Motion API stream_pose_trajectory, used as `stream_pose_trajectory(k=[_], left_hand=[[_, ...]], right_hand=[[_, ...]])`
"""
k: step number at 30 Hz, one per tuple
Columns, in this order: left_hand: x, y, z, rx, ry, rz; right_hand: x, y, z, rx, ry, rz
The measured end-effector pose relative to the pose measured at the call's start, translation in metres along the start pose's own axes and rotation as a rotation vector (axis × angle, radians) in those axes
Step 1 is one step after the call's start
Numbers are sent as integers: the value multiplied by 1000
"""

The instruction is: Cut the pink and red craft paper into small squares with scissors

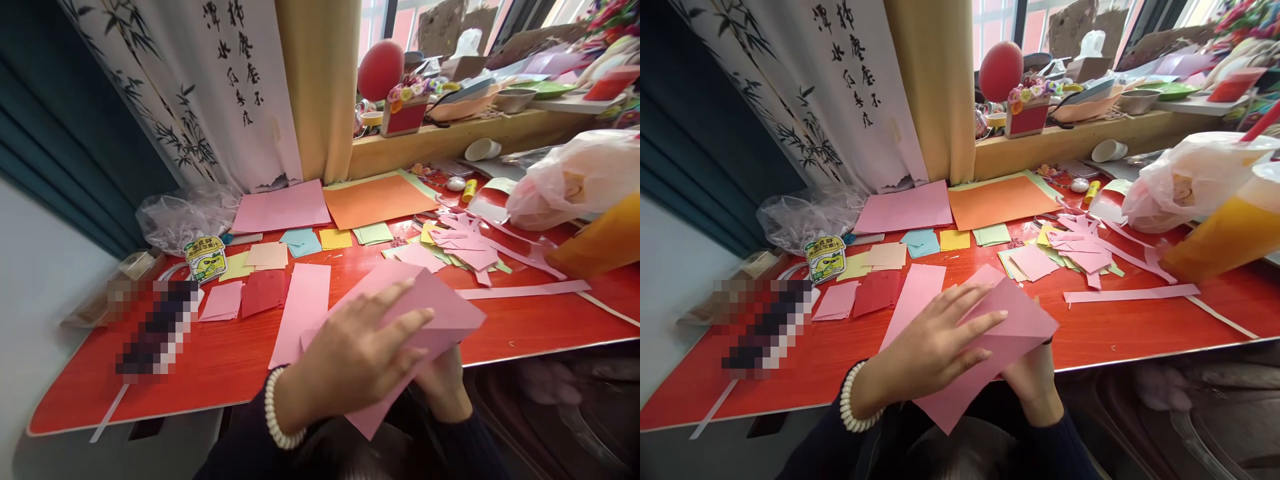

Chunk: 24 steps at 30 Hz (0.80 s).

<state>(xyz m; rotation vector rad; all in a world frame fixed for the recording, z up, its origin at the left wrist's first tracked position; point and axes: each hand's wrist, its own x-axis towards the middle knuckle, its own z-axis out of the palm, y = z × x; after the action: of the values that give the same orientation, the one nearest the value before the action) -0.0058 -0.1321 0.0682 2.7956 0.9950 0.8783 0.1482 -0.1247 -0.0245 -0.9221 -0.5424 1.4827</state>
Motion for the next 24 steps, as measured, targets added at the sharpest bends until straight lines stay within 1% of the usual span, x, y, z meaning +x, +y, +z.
stream_pose_trajectory(k=[2,4,5,7,9,12,14,17,20,22,24], left_hand=[[-7,-12,11,32,-152,11],[-14,-18,27,49,-243,2],[-16,-18,35,54,-262,-5],[-17,-16,45,41,-270,-23],[-14,-11,48,0,-257,-56],[-5,-6,42,-25,-274,-131],[4,-9,35,24,-331,-131],[22,-24,26,117,-461,-3],[46,-44,21,121,-556,121],[64,-54,18,83,-575,125],[81,-59,12,38,-605,95]], right_hand=[[8,-2,1,89,-45,90],[10,-3,1,166,-69,169],[10,-4,1,190,-78,189],[7,-4,0,199,-82,183],[4,-4,0,182,-88,139],[2,-3,1,152,-118,75],[2,-3,3,165,-139,57],[3,-4,6,187,-149,58],[4,-6,9,215,-163,69],[3,-8,9,244,-153,70],[2,-9,9,257,-148,77]])
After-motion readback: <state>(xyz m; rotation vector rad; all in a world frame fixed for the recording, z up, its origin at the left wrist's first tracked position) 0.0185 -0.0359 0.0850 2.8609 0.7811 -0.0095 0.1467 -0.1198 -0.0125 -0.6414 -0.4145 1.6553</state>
